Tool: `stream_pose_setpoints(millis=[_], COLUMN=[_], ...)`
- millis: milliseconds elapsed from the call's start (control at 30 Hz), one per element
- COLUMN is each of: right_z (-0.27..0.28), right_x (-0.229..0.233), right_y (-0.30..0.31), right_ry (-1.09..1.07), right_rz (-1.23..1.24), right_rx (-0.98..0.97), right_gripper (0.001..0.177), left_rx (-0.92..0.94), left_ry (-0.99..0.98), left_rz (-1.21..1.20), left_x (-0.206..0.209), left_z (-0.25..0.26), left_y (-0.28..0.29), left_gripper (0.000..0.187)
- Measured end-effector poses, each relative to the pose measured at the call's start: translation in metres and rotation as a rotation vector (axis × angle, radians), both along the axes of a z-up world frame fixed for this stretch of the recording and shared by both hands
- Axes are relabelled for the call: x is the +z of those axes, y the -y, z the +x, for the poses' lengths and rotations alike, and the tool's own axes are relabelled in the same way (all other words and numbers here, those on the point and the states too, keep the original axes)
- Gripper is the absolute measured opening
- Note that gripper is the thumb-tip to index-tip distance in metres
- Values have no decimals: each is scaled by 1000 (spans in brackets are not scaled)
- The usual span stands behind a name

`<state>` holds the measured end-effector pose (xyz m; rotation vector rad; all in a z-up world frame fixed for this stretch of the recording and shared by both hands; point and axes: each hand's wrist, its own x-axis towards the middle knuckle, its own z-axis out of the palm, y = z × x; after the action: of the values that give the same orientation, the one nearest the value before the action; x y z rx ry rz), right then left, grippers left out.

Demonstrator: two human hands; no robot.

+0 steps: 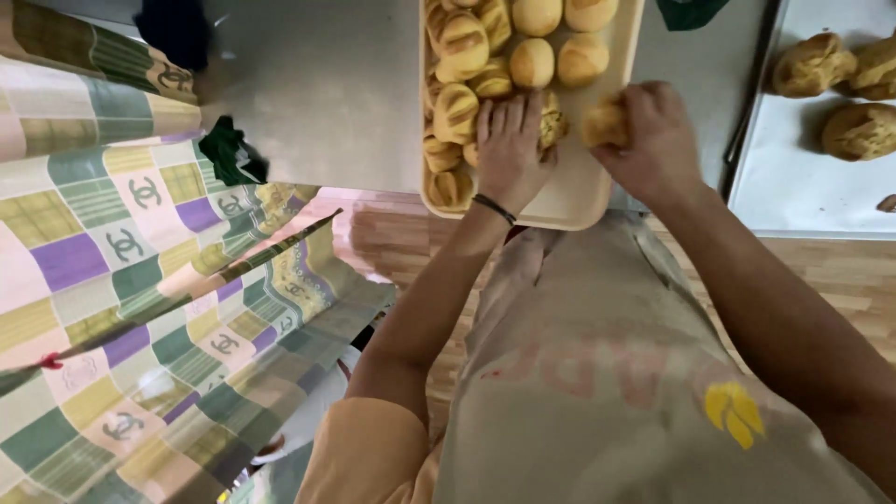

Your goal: Organizing and transferring baked bread rolls from a large container onto smaller trays for display.

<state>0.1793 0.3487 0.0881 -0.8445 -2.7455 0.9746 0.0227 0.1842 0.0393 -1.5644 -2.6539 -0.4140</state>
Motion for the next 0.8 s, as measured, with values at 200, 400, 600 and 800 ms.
stream_pose_setpoints(millis=[200,400,600,800], right_z=[-26,-28,-19,-31], right_x=[-13,11,-12,-13], right_y=[15,13,19,24], right_ry=[76,108,82,170], right_rz=[323,210,188,238], right_rx=[71,12,22,72], right_gripper=[75,79,80,75], left_rx=[-1,-33,-43,0], left_ry=[-35,189,234,171], left_rz=[-51,-20,-177,-175], left_x=[-1,3,5,26], left_z=[-4,-7,0,5], left_y=[6,7,6,6], left_gripper=[81,82,83,69])
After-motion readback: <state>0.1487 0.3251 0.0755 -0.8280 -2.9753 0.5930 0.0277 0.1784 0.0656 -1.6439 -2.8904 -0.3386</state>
